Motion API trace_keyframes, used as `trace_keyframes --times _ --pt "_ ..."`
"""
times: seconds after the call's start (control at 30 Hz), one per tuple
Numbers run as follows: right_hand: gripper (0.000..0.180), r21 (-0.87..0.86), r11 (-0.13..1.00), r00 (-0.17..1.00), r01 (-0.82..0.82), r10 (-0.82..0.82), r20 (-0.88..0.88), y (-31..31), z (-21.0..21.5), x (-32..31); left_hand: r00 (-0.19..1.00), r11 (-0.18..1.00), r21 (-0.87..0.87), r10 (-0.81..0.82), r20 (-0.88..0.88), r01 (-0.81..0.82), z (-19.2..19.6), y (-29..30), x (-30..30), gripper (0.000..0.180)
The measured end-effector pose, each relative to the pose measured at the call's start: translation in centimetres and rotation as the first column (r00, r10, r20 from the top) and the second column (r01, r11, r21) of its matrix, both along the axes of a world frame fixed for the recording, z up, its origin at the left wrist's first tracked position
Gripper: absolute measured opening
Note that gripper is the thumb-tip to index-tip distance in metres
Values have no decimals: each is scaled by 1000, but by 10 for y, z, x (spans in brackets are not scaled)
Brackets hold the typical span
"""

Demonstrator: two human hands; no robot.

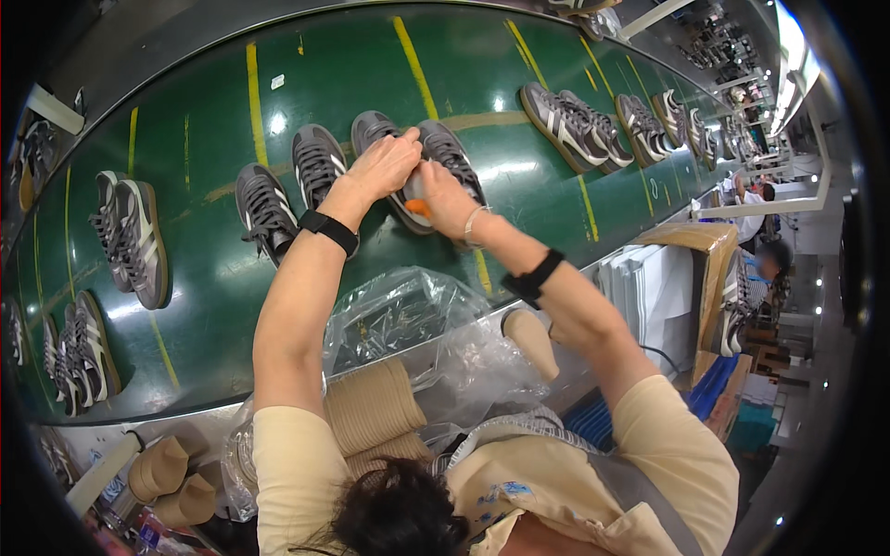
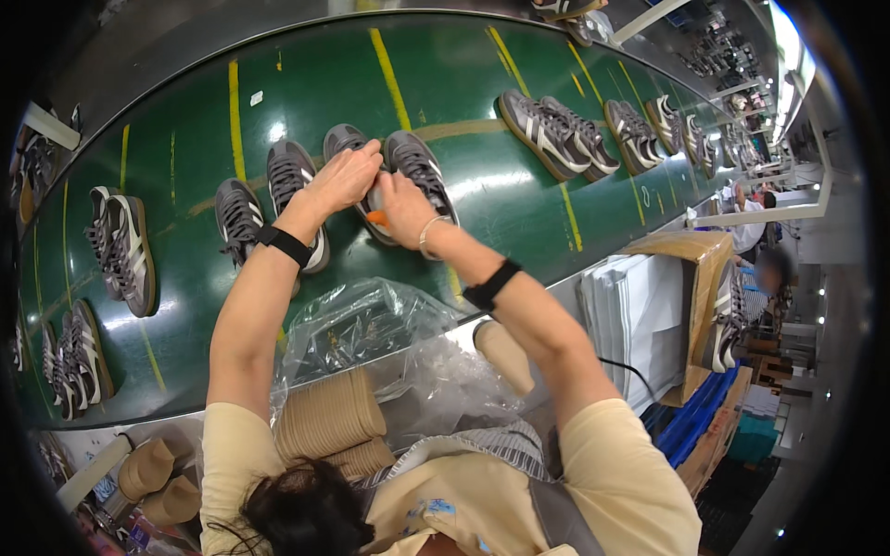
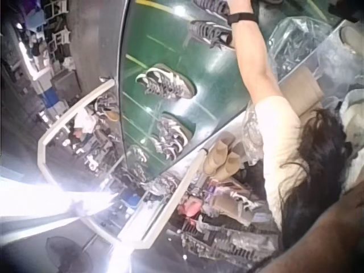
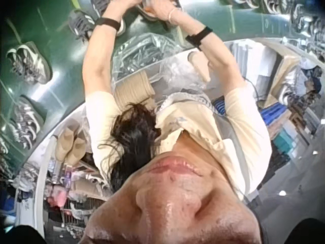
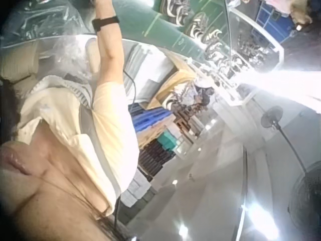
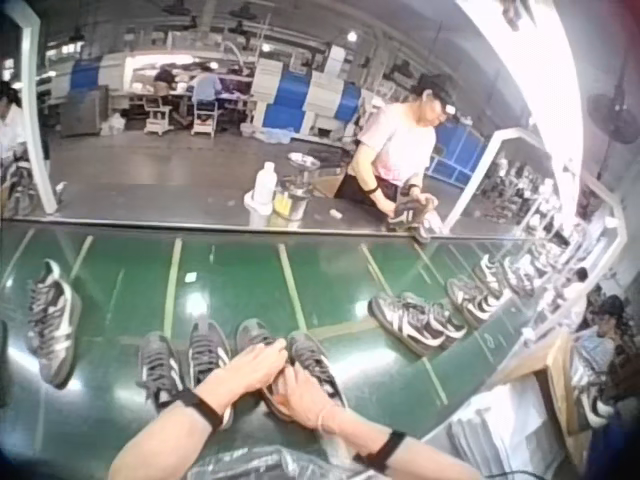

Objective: Inserting paper stuffing and plastic shoe lasts into sneakers on a factory assembly line.

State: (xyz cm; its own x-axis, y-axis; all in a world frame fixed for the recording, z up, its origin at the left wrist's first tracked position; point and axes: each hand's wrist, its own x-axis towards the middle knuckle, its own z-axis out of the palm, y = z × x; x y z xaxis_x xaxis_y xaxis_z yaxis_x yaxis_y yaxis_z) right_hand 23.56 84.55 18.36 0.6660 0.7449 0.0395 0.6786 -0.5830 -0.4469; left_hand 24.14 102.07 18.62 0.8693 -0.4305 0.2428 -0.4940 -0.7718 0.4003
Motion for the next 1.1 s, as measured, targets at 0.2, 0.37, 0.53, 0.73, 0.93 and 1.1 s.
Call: trace_keyframes --times 0.2,0.37,0.53,0.73,0.93,1.1 --pt "48 -100 994 998 -55 53 -25 -6 18 19 1000 998 -57 -12 11 12 -3 4 4 10" --pt "52 -163 985 903 64 13 430 3 -8 46 1000 999 44 -2 31 1 -8 -8 3 13" --pt "57 -266 951 888 160 -22 458 11 -30 52 992 984 127 128 7 -128 21 -13 -18 18" --pt "38 373 921 988 113 -143 54 -38 45 -18 969 967 -89 243 44 -239 109 18 -172 22" --pt "19 321 941 645 -109 312 -697 -87 87 -194 914 906 -212 309 -263 -367 161 -42 -362 36" --pt "19 453 854 380 -257 520 -765 -79 60 -276 863 902 64 427 -272 -426 142 -99 -417 58"
